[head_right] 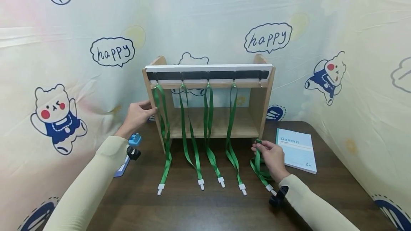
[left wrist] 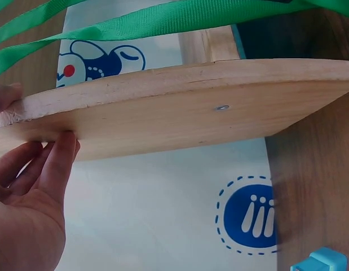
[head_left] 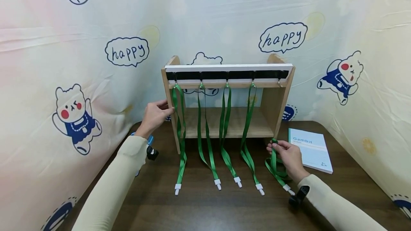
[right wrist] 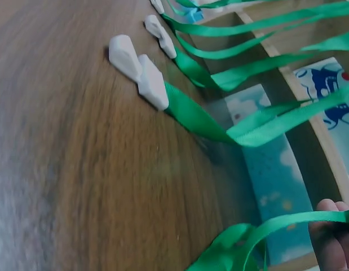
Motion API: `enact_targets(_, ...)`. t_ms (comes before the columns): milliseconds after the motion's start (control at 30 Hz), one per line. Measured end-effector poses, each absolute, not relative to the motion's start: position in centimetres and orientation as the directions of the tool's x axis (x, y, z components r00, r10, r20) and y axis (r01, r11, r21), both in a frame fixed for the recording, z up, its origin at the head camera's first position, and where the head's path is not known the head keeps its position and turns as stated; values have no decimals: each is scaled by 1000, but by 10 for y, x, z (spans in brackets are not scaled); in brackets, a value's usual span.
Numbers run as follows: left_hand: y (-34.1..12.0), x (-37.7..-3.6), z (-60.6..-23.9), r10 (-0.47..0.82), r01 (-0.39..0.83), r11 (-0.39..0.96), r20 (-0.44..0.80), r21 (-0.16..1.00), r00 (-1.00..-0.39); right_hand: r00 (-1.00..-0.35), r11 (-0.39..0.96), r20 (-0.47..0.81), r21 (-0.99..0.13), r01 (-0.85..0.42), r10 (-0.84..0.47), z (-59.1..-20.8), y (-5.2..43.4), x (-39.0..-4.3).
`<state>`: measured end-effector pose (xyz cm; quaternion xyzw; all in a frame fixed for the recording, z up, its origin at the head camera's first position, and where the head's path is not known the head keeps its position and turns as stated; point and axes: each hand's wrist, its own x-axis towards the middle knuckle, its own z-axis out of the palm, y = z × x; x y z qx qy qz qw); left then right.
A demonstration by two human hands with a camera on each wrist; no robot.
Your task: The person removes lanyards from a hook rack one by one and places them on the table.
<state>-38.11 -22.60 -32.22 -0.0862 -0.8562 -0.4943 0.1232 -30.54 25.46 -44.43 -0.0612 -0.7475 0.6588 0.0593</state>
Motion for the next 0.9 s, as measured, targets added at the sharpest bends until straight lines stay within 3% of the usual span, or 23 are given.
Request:
enact_targets(300, -225, -382, -321, 27, 285, 495, 313, 821, -949, -978, 87, -44, -994, 63, 203, -451, 266, -308)
enact_targets(667, -225, -380, -322, 24, 270, 494, 298, 826, -954, -969, 195, -54, -975, 102, 240, -460, 274, -307)
enact_targets(900, -225, -381, -321, 21, 266, 492, 294, 829, -955, -966, 187, -47, -978, 96, 253, -465, 279, -306)
